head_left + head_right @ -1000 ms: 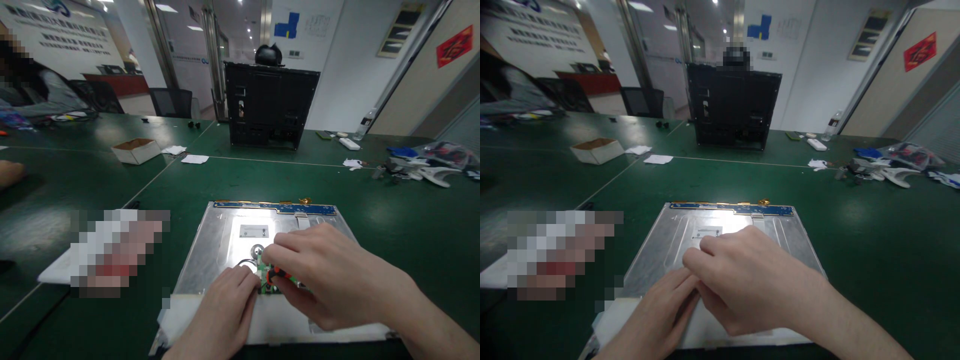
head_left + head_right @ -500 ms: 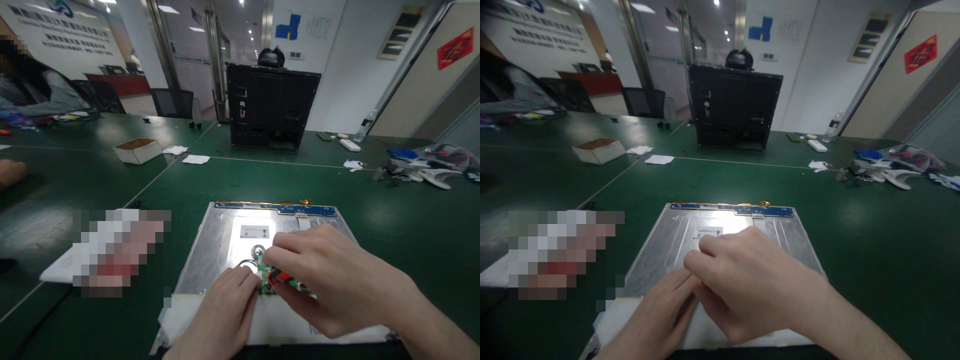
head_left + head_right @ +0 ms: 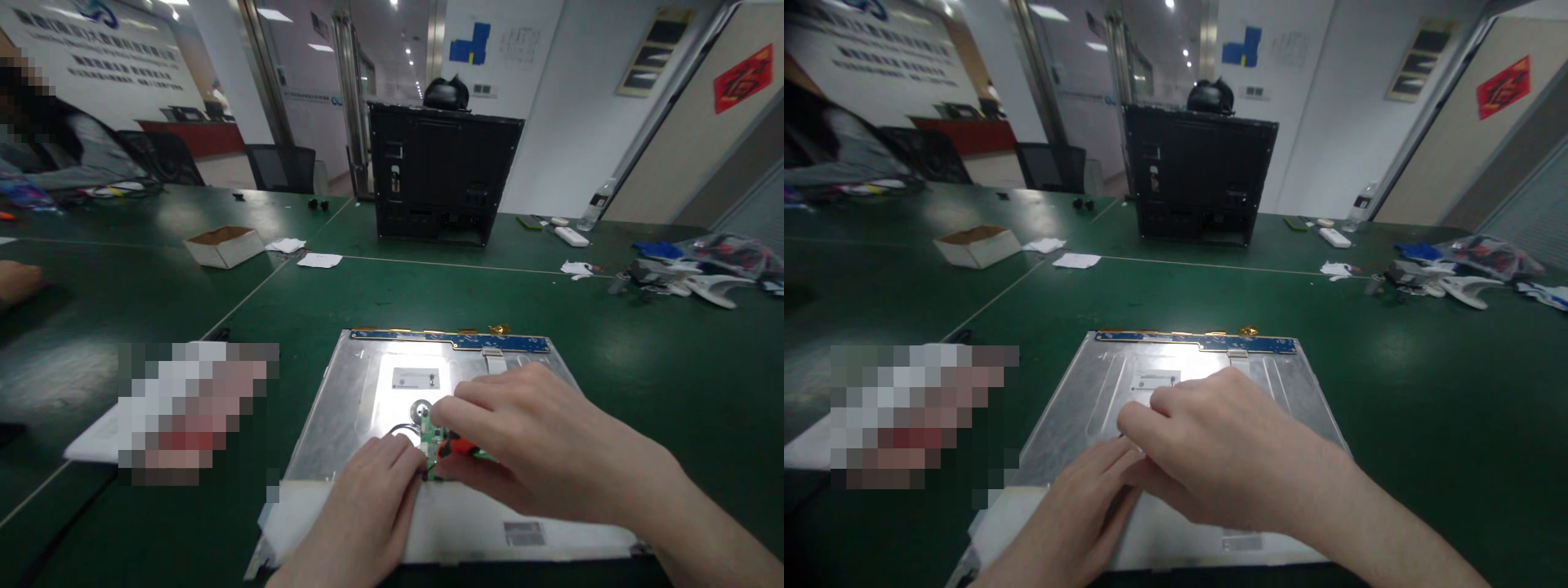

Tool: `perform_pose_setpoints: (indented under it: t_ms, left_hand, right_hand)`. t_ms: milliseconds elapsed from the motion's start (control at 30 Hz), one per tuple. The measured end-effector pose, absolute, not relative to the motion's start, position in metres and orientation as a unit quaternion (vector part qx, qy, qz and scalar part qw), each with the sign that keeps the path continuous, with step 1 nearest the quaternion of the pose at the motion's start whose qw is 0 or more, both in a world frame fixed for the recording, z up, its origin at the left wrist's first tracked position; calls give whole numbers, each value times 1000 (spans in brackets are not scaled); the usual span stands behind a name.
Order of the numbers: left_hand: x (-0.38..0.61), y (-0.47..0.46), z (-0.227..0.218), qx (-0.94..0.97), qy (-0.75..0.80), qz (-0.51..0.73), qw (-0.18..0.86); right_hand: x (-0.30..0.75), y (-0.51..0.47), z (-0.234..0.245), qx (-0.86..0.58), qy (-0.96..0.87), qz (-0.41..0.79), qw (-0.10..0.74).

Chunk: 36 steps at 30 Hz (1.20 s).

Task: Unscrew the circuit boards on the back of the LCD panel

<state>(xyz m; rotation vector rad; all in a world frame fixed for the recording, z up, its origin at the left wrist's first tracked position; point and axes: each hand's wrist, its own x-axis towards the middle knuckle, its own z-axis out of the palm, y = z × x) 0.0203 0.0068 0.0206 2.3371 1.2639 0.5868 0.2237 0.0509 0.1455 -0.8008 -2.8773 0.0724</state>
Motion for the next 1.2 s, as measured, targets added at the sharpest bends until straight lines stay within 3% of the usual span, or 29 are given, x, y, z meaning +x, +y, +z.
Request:
perform_pose_setpoints:
  t_ms: [300,600,1000,1200]
  left_hand:
    - [20,6,19,843,448,217,202]
    - [19,7,17,842,447,219,206]
    - [20,7,19,843,451,207,208]
    - [20,7,20,844,448,211,207]
  right_hand:
    - [225,48,150,-268,-958,84,62]
    - [223,52,146,-273,-959,38,69]
    - [224,49,150,-266,-958,96,56]
    - [224,50,147,-275,-958,61,54]
